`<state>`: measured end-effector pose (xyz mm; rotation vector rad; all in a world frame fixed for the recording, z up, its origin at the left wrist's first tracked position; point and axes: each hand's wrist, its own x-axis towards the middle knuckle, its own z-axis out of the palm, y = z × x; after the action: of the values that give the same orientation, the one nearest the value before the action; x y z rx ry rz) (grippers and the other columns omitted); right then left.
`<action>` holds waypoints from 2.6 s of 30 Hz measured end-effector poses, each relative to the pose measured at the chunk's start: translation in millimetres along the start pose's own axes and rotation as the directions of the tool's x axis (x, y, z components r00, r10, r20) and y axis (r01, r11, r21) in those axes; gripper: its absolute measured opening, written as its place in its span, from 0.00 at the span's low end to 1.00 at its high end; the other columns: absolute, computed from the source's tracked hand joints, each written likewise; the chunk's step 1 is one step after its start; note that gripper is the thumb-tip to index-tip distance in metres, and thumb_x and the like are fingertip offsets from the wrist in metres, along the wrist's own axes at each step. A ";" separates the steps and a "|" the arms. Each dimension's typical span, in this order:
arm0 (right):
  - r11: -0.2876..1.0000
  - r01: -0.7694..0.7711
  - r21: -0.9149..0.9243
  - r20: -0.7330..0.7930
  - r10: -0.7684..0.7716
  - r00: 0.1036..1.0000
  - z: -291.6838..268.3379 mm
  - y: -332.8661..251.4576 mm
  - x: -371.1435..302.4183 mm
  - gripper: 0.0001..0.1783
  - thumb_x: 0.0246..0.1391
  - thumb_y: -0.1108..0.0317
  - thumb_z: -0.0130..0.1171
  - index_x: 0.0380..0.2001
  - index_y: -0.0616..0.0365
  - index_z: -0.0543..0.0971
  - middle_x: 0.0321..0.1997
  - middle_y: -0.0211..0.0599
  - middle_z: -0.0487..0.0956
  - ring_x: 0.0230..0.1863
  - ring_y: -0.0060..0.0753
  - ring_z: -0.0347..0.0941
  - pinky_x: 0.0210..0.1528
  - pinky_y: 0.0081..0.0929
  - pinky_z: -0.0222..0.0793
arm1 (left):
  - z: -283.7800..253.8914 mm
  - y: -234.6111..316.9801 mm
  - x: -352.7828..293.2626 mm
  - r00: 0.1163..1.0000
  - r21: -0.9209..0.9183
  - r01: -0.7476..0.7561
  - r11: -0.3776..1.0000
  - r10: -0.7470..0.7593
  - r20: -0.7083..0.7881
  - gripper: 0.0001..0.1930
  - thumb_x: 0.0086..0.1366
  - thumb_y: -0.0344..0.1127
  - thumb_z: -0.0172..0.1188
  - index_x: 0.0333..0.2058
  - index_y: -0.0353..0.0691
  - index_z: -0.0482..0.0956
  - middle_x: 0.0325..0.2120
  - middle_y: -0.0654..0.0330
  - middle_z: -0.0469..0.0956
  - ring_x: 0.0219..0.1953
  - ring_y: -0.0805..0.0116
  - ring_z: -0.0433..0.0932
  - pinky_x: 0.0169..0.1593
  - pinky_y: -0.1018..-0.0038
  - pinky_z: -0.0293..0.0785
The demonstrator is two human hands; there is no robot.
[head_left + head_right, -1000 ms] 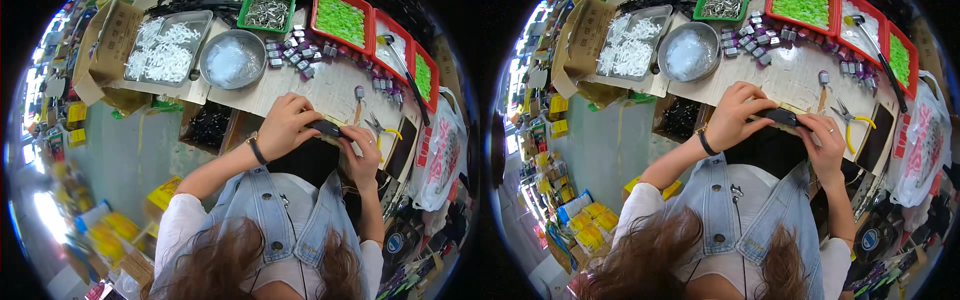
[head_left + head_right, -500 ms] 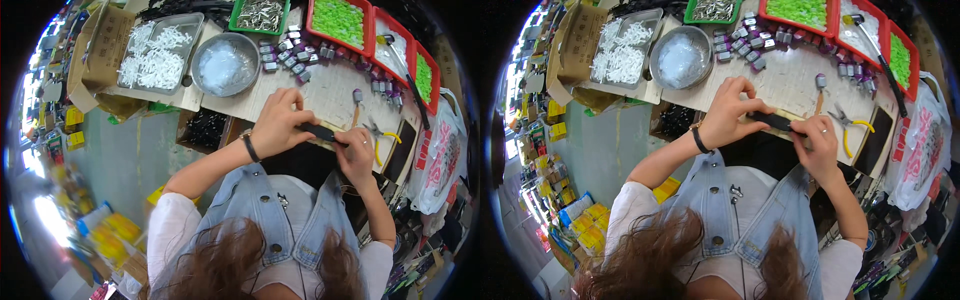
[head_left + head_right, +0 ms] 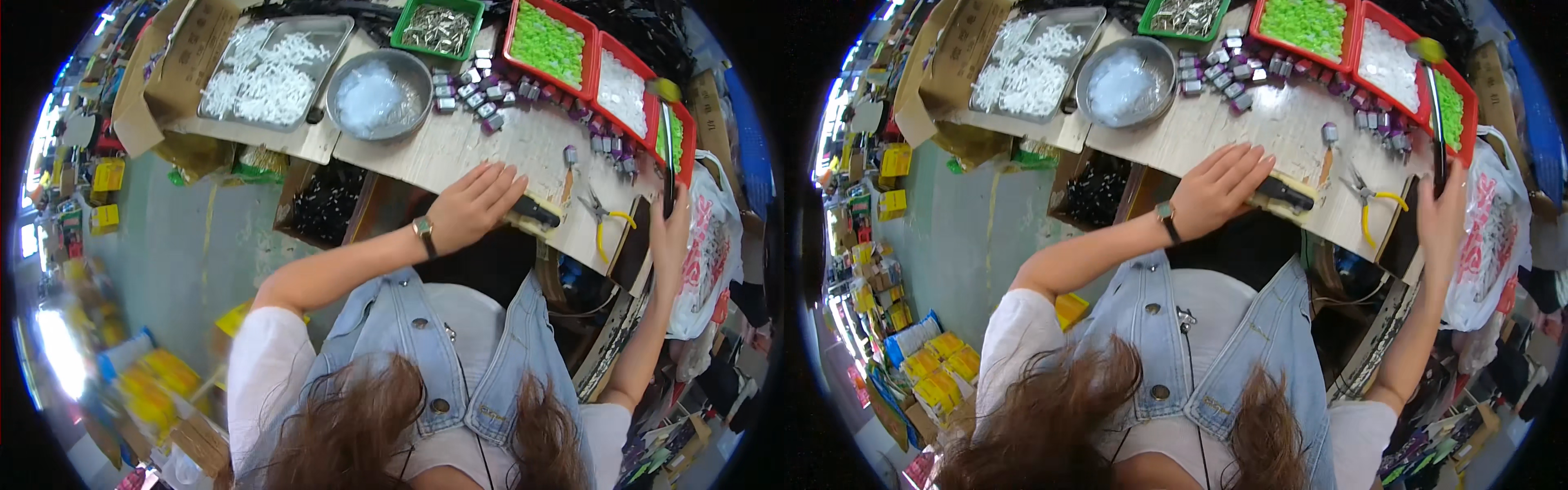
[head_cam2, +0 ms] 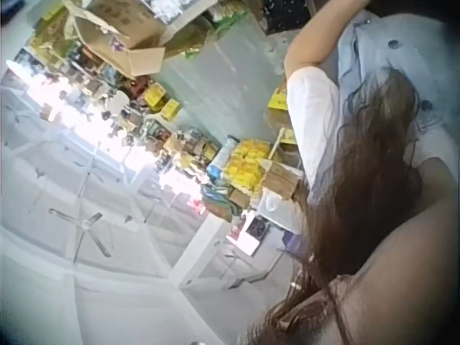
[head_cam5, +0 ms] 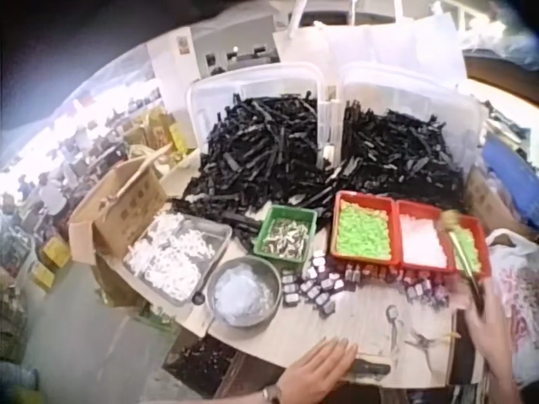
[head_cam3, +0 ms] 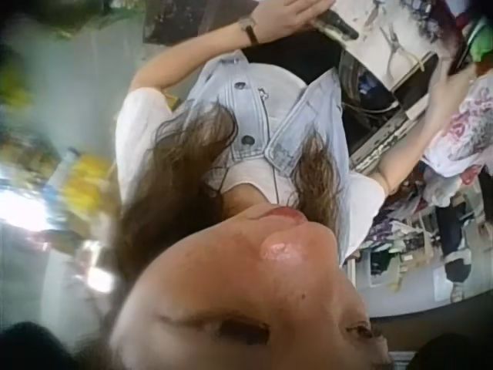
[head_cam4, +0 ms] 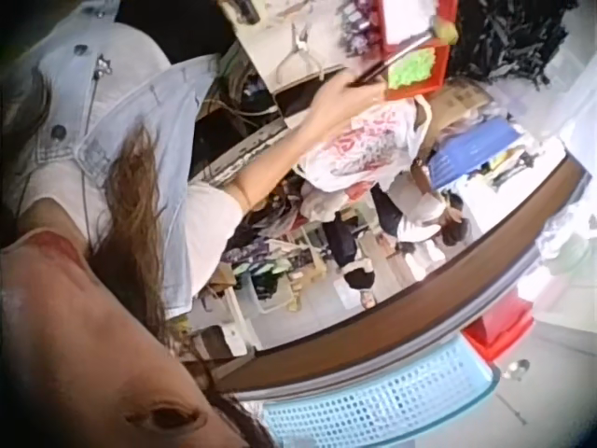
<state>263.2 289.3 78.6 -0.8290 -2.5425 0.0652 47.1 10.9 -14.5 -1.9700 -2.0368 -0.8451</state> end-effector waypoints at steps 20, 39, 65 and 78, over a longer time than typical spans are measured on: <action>0.999 -0.028 0.027 0.427 0.014 0.904 -18.4 -119.2 -124.7 0.07 0.61 0.71 0.55 0.35 0.59 0.68 0.24 0.54 0.76 0.26 0.60 0.75 0.25 0.46 0.68 | 11.0 -2.5 -7.9 0.993 0.393 -0.039 0.919 0.079 -0.084 0.24 0.63 0.37 0.53 0.59 0.52 0.71 0.58 0.64 0.73 0.58 0.69 0.71 0.67 0.63 0.56; 0.994 0.007 0.108 0.575 -0.068 0.816 -10.8 -119.5 -67.7 0.10 0.66 0.63 0.50 0.43 0.57 0.69 0.24 0.58 0.75 0.25 0.68 0.73 0.25 0.54 0.67 | 17.1 19.9 -26.3 0.904 0.196 0.336 0.921 -0.257 -0.340 0.48 0.41 0.54 0.73 0.62 0.45 0.67 0.50 0.79 0.75 0.50 0.76 0.67 0.57 0.59 0.49; 0.874 -0.452 -0.180 0.456 0.481 0.748 19.2 -73.9 -39.6 0.19 0.61 0.70 0.46 0.55 0.59 0.69 0.36 0.50 0.78 0.38 0.47 0.76 0.41 0.39 0.68 | -14.4 -9.7 12.6 0.608 -0.919 -0.069 0.389 -0.714 -0.348 0.32 0.73 0.60 0.40 0.23 0.33 0.66 0.15 0.59 0.65 0.16 0.73 0.61 0.21 0.77 0.54; 0.896 0.196 0.398 0.334 -0.340 0.879 26.7 -219.6 18.5 0.06 0.54 0.75 0.56 0.35 0.63 0.71 0.40 0.48 0.75 0.45 0.54 0.71 0.44 0.44 0.67 | -56.2 -1.4 1.8 0.685 -0.777 0.253 0.577 -0.674 -0.278 0.13 0.73 0.38 0.50 0.45 0.34 0.76 0.31 0.60 0.74 0.34 0.70 0.71 0.42 0.77 0.67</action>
<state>118.2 123.0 102.6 -0.3297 -2.8699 0.6440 31.4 -16.4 32.2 -1.0425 -2.0381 -2.2928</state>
